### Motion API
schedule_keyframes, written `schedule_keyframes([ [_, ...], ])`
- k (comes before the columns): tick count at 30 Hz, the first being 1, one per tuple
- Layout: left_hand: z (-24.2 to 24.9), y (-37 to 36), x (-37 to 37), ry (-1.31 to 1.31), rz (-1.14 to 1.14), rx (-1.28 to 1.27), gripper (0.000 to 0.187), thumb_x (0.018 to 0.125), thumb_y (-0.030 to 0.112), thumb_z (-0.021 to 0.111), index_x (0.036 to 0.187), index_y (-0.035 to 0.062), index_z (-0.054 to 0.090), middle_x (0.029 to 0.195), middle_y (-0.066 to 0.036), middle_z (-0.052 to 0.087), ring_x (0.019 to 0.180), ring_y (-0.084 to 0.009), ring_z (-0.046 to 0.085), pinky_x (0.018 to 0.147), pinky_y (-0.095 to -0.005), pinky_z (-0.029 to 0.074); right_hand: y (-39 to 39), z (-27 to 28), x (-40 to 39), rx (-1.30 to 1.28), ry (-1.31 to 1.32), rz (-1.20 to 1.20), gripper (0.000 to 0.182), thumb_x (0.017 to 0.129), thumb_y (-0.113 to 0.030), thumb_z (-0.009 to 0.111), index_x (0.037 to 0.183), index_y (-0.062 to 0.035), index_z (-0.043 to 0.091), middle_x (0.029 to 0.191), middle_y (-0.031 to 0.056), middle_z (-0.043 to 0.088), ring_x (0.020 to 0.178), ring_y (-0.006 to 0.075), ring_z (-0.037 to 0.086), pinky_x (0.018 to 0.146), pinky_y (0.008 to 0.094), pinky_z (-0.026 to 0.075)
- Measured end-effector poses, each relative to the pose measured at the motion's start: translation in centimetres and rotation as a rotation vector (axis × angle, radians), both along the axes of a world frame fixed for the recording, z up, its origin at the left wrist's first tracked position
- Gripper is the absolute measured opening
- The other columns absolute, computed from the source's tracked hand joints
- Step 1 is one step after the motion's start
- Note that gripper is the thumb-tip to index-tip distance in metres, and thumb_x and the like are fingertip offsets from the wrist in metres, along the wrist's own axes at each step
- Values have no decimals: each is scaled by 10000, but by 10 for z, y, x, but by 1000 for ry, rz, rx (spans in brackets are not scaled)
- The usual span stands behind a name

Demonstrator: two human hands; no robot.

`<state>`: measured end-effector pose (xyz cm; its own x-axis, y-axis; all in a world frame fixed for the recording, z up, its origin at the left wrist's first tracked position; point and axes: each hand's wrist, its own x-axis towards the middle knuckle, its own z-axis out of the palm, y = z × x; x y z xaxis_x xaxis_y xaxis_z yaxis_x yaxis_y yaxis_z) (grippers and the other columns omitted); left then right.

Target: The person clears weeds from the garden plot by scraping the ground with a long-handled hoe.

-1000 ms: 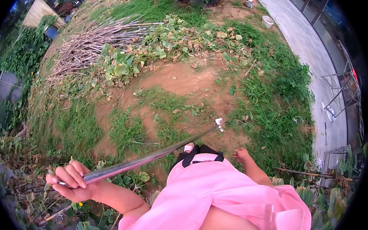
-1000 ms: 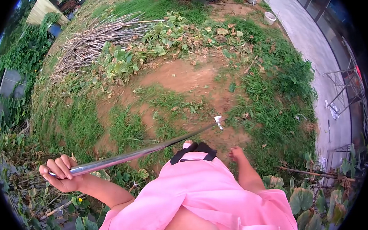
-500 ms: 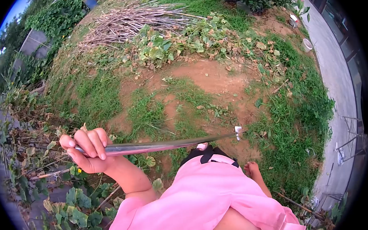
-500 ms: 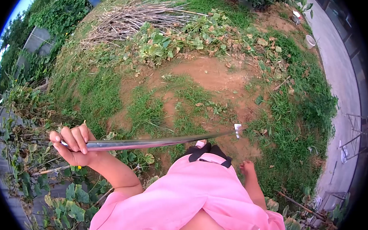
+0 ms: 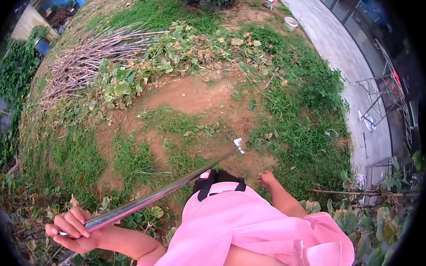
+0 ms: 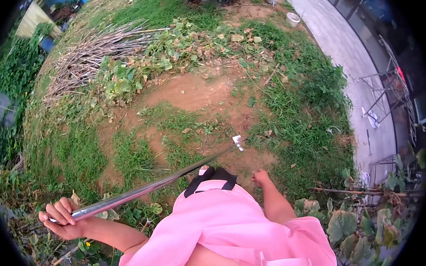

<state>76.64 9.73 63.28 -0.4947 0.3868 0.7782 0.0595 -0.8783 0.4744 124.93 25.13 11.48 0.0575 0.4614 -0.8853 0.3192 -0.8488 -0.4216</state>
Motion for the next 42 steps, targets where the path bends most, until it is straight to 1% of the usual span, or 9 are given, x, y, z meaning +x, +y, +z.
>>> schedule_keyframes([
  [2, 0, 1, 0, -3, 13, -6, 147, 938, 199, 401, 908, 59, 433, 577, -2, 392, 417, -86, 412, 502, -255, 325, 4, 37, -13, -49, -12, 12, 212, 863, -202, 499, 1023, -64, 486, 850, 78, 603, 643, 169, 577, 481, 339, 414],
  [3, 0, 4, 1, -5, -2, 0, 143, 936, 194, 405, 904, 58, 435, 577, -2, 392, 415, -85, 410, 497, -251, 319, 4, 38, -14, -42, -26, 4, 212, 863, -203, 500, 1026, -68, 485, 852, 78, 603, 651, 168, 576, 490, 337, 413],
  [8, 3, 7, 1, -18, -27, -11, 135, 932, 181, 414, 898, 57, 453, 584, -1, 388, 423, -89, 412, 535, -267, 338, -7, 32, -14, -54, -43, 14, 220, 865, -213, 501, 1036, -78, 472, 849, 76, 599, 670, 171, 570, 504, 335, 406],
  [17, 4, 10, 0, 12, -42, -28, 145, 936, 187, 404, 896, 54, 448, 585, -4, 386, 423, -91, 413, 520, -259, 330, -27, 0, 5, -73, -65, 10, 221, 867, -227, 490, 1028, -75, 490, 861, 80, 608, 639, 174, 571, 516, 349, 412],
  [20, 4, 10, 1, 19, -37, -26, 148, 938, 190, 399, 900, 55, 446, 588, -3, 385, 425, -92, 414, 527, -264, 339, -25, 21, 0, -70, -79, 24, 209, 867, -222, 491, 1015, -75, 490, 855, 88, 608, 624, 174, 568, 494, 348, 407],
  [29, 4, 5, 0, 11, -81, -23, 155, 943, 199, 386, 908, 58, 439, 585, 1, 380, 424, -88, 409, 532, -265, 342, -15, 1, -5, -45, -5, 13, 172, 868, -212, 491, 956, -64, 502, 810, 80, 596, 631, 182, 560, 432, 355, 379],
  [32, 3, 3, -1, 2, -71, -19, 155, 942, 201, 388, 907, 59, 439, 583, 2, 382, 417, -86, 404, 523, -264, 336, -10, 2, -4, -65, 32, -7, 173, 871, -204, 486, 969, -62, 497, 788, 74, 584, 628, 187, 553, 424, 355, 377],
  [37, 3, 3, 0, 18, -50, -18, 162, 947, 206, 377, 913, 60, 440, 586, 4, 386, 410, -80, 397, 513, -257, 334, -6, 27, -9, -62, 15, -19, 189, 873, -204, 482, 1005, -67, 490, 798, 73, 589, 641, 192, 560, 446, 369, 390],
  [42, 4, 7, 3, 20, -37, -18, 169, 948, 211, 374, 913, 58, 436, 588, 2, 385, 411, -82, 391, 501, -256, 327, -7, 17, -1, -43, -15, 37, 213, 874, -206, 481, 1033, -64, 489, 838, 81, 600, 672, 189, 578, 481, 371, 408],
])
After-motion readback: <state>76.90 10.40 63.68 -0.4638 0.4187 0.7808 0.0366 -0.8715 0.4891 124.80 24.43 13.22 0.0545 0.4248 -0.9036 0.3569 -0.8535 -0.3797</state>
